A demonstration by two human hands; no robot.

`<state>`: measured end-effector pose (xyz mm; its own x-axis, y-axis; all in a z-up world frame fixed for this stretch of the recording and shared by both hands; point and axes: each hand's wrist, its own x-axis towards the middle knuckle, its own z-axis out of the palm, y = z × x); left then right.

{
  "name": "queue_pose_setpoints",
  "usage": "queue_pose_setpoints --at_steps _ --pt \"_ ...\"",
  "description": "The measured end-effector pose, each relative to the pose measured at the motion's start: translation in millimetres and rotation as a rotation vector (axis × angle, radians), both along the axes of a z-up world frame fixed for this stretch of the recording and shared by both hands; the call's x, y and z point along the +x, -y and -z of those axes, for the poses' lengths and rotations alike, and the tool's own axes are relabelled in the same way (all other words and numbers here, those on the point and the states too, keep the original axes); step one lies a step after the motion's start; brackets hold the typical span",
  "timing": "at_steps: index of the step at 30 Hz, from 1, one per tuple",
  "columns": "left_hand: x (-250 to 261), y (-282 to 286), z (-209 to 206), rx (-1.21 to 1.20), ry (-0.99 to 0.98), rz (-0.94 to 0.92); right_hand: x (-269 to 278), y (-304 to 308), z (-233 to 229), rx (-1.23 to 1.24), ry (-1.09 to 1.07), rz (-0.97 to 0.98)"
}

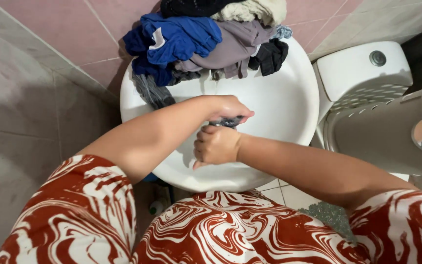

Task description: The recorder is hand-washing several pieces of clothing, including bras and underwear, in a sink.

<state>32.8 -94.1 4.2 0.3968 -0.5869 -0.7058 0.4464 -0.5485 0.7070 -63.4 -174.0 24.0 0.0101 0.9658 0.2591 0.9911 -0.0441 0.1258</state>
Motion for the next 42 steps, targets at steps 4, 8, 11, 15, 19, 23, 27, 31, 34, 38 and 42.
queue_pose_setpoints --at_steps 4,8,11,15,19,23,27,31,34,38,42 --pt "-3.8 16.6 -8.4 0.106 0.273 0.05 12.3 -4.2 10.6 -0.127 0.01 0.004" --pt "-13.3 23.4 -21.5 0.361 0.564 0.076 18.5 -9.6 21.1 -0.271 -0.323 0.135" --pt "-13.8 26.3 -7.5 0.443 0.684 0.098 20.3 -9.1 31.4 -0.148 -0.521 0.125" --pt "-14.3 23.3 15.5 0.475 0.746 0.064 17.8 -10.1 12.6 -0.536 -0.23 -0.023" --pt "-3.9 -4.8 57.1 0.343 0.609 -0.197 31.9 7.5 11.6 -0.821 0.016 -0.136" --pt "-2.7 -66.2 63.4 -0.251 -0.042 -0.959 54.1 51.6 20.1 -0.028 -0.2 -0.161" --pt "-36.6 -101.2 7.0 -0.485 -0.311 -1.039 54.8 89.0 47.4 0.416 -1.122 0.525" --pt "-51.0 -110.6 -10.8 -0.524 -0.191 -1.043 83.6 81.5 31.6 0.507 -1.954 0.932" --pt "-57.6 -127.1 -13.4 -0.503 -0.165 -1.008 107.7 70.0 76.4 0.518 -2.139 0.795" --pt "-67.1 -155.1 -43.4 -0.375 -0.067 -0.945 147.5 29.9 118.8 0.871 -2.871 0.869" --pt "-78.9 -175.8 -77.8 -0.229 0.056 -0.954 154.7 3.9 93.0 0.965 -3.013 0.43"
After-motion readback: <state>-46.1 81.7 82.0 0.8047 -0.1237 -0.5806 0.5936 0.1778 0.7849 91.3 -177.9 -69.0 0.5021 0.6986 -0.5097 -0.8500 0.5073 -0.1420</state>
